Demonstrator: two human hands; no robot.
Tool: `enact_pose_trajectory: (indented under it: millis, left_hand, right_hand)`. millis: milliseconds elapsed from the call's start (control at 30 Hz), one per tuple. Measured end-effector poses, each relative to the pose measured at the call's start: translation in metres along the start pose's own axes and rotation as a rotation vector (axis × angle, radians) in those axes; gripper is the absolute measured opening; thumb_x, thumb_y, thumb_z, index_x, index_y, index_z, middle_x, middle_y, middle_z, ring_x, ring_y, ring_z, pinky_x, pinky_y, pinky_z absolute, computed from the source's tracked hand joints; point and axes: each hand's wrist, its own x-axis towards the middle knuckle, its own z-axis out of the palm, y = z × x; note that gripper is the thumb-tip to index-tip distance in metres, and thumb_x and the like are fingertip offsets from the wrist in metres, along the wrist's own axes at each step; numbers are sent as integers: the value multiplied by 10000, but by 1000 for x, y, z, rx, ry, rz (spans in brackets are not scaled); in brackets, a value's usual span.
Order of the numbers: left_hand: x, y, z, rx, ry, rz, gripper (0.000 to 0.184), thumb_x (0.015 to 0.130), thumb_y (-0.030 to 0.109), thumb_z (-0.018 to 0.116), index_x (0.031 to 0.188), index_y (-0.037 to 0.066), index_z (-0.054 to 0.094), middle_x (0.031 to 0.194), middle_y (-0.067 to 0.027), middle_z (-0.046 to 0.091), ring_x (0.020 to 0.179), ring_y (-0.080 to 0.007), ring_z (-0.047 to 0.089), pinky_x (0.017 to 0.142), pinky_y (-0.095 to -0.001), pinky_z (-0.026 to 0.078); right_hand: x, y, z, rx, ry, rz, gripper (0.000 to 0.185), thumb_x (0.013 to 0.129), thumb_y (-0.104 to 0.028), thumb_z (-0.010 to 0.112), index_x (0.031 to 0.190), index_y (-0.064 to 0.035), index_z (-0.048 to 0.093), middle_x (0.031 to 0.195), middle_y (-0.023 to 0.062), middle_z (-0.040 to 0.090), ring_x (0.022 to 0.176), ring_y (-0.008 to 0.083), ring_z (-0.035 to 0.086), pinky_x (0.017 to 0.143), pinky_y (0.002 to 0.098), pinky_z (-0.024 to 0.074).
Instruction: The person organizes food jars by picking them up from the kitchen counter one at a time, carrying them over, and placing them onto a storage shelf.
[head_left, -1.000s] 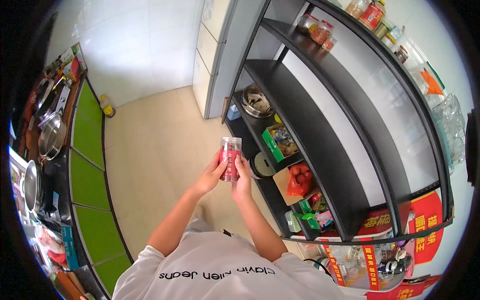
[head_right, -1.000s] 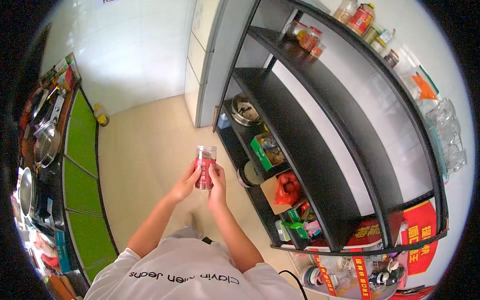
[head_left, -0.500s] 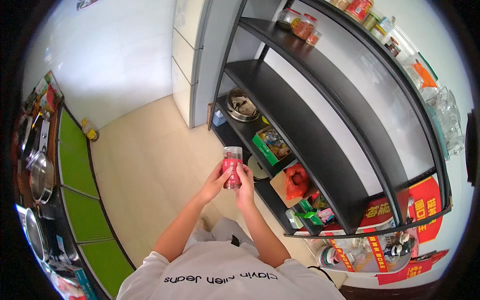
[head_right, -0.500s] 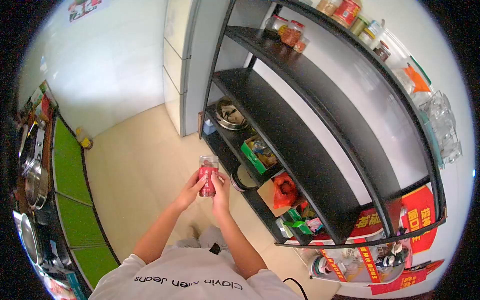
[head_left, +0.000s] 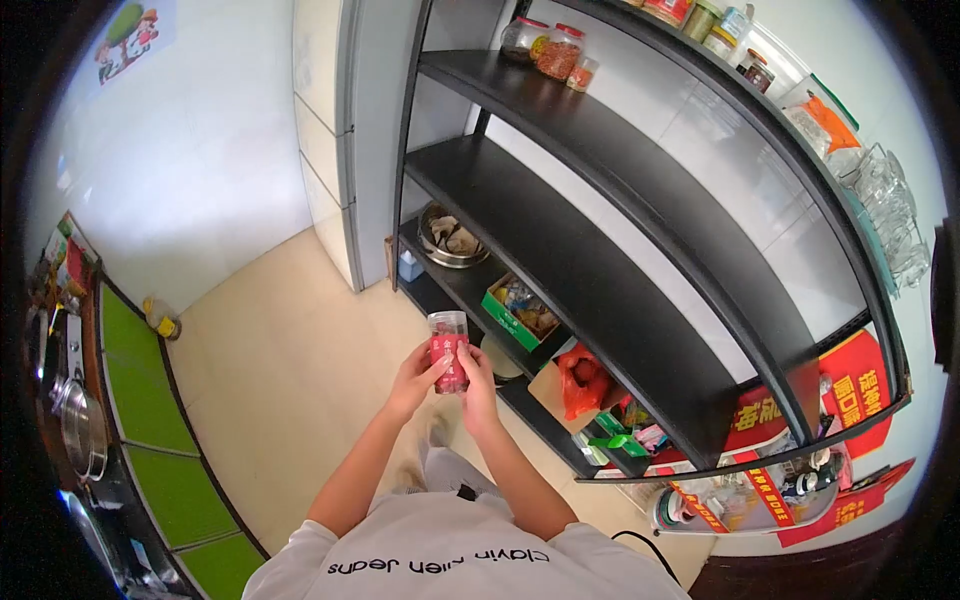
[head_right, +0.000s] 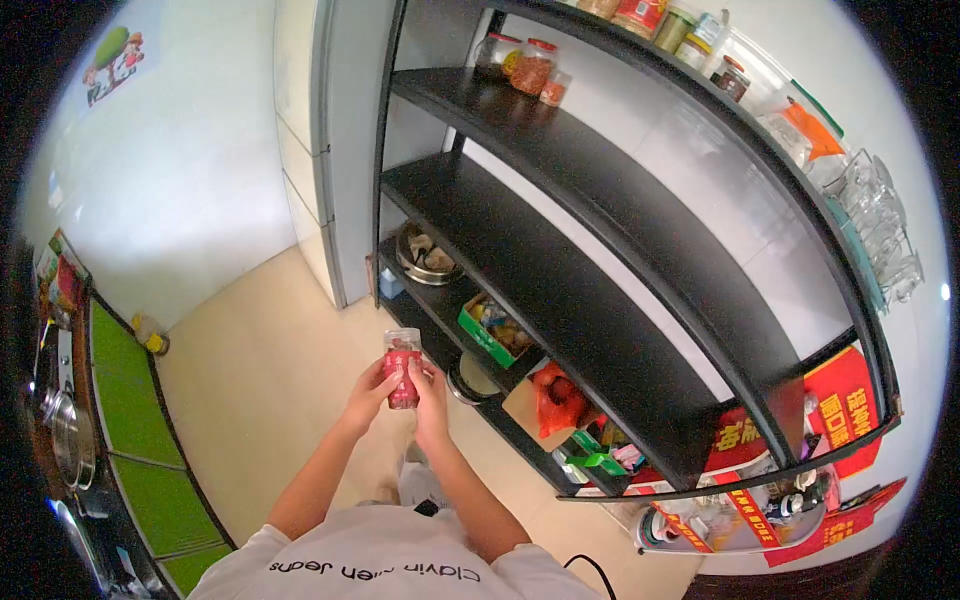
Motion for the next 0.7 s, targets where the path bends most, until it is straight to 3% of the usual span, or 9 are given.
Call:
enact_pose_trajectory:
  millis: [133, 367, 700]
  left_hand:
    - [39, 3, 1, -1, -15, 21, 537, 890, 193, 636, 1335, -4, 408, 1172, -123, 585, 1047, -173, 570, 896, -304, 460]
    - [120, 15, 23, 23, -56, 38, 584, 861, 164, 668, 1339, -9, 381, 1152, -124, 592, 1020, -170, 580, 875, -302, 472]
    - [216, 49, 55, 37, -137, 139, 535, 858, 77, 655, 1335, -11, 431, 1165, -68, 587, 1036, -137, 565, 911, -291, 452]
  right_hand:
    - [38, -13, -1, 8, 18, 5, 452, 876, -355, 647, 1136, -21, 489, 1059, 81, 558, 928, 135, 567, 810, 274, 462]
    - [107, -53, -12, -3, -38, -80, 342, 907, -347, 609, 1051, -40, 567, 956, 25, 597, 856, 79, 558, 757, 237, 442]
    - [183, -113, -16, 30, -117, -188, 334, 921, -268, 605, 1142, -22, 554, 1026, 34, 608, 918, 83, 559, 796, 233, 445]
